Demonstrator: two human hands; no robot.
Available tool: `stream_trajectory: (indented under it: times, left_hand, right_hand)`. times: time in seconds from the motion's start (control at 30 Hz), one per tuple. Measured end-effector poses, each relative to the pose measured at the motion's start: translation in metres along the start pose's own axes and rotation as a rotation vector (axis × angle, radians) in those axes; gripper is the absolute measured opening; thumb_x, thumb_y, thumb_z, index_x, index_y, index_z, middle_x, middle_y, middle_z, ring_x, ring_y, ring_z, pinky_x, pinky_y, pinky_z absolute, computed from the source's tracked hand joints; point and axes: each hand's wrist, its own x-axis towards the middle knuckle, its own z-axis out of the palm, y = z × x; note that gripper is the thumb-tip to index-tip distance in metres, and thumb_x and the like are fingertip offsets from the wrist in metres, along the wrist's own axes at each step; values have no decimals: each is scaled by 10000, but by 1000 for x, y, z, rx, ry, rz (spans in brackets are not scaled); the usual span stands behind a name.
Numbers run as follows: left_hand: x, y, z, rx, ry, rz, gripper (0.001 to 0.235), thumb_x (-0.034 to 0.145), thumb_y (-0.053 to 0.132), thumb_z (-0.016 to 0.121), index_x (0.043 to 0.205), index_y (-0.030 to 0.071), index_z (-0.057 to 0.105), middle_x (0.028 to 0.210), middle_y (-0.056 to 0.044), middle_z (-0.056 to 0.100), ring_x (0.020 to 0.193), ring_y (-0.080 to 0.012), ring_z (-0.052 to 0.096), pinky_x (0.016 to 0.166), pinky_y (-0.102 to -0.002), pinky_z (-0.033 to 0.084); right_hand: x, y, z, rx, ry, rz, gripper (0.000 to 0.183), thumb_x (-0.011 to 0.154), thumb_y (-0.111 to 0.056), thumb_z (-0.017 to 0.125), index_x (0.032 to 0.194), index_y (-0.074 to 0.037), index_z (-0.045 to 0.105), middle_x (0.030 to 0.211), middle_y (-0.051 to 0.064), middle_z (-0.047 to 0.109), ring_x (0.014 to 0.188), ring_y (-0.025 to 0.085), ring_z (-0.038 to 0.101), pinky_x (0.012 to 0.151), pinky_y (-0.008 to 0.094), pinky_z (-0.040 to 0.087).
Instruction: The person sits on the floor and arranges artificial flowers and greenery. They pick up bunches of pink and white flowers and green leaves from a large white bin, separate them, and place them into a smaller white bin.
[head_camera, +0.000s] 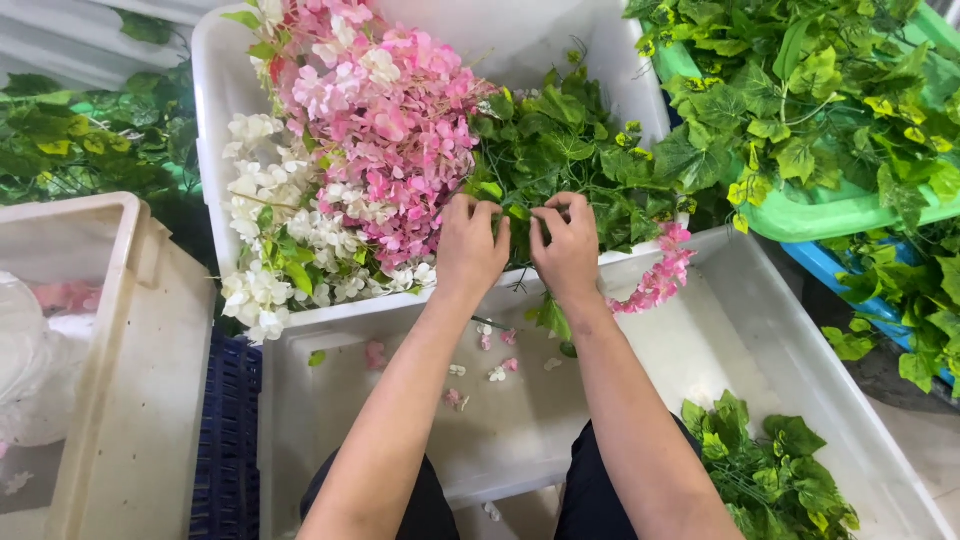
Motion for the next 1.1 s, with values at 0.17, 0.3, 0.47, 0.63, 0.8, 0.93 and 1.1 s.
stream_trajectory:
  times: [0.17,0.3,0.47,0.63,0.8,0.93,1.1]
  left_hand:
    - [0,-7,11,75,-55,-27,232,896,140,662,1118,82,632,946,-126,561,914,-382,652,770,-464,565]
    - [2,-7,10,-153,-380,-297,346,1074,303,458,1164,37,661,988,-188,682,954,-418,710,781,-493,588]
    - [11,24,-20,-398,-239,-457,336,1093,264,437,1144,33,676,1004,-215,718,982,-433,705,791,-509,584]
    - [7,31,-15,-527,-57,-527,287,1073,292,495,1084,88,697,878,-212,720,921,-418,709,768,-507,549]
    - [7,44,-16,-567,-43,-491,261,1048,274,556,1018,98,745,844,-150,763,859,-347,739,764,-435,564]
    - [6,40,-17,-584,1,-540,264,1037,336,602,1023,129,763,914,-126,776,942,-294,739,836,-430,563]
    - [3,29,-15,-597,56,-570,240,1030,320,630,961,142,774,680,-47,692,682,-153,643,669,-341,529]
  right_hand:
    - [1,-2,-3,42,31,-16,39,869,-78,748,904,-96,751,1013,32,577,812,238,635,700,353,558]
    - [1,-6,-6,54,32,-27,88,867,-81,743,946,-115,758,1049,25,602,850,215,640,741,336,576]
    - [5,-24,-15,282,105,163,347,913,30,663,1250,-26,597,1318,159,459,968,266,635,833,355,589]
    - [-5,-4,-8,505,188,434,392,956,4,632,1325,-28,504,1250,152,446,893,308,648,790,407,591]
    - [-19,19,-2,160,-274,559,459,973,-427,708,1260,-79,627,1014,172,639,996,460,633,931,567,473]
    - [-19,18,-3,192,-332,738,430,928,-518,732,1150,-156,667,947,64,595,954,331,655,900,476,515]
    - [-26,33,8,431,-178,896,405,954,-591,708,905,-189,723,993,38,583,1083,255,606,1011,389,435]
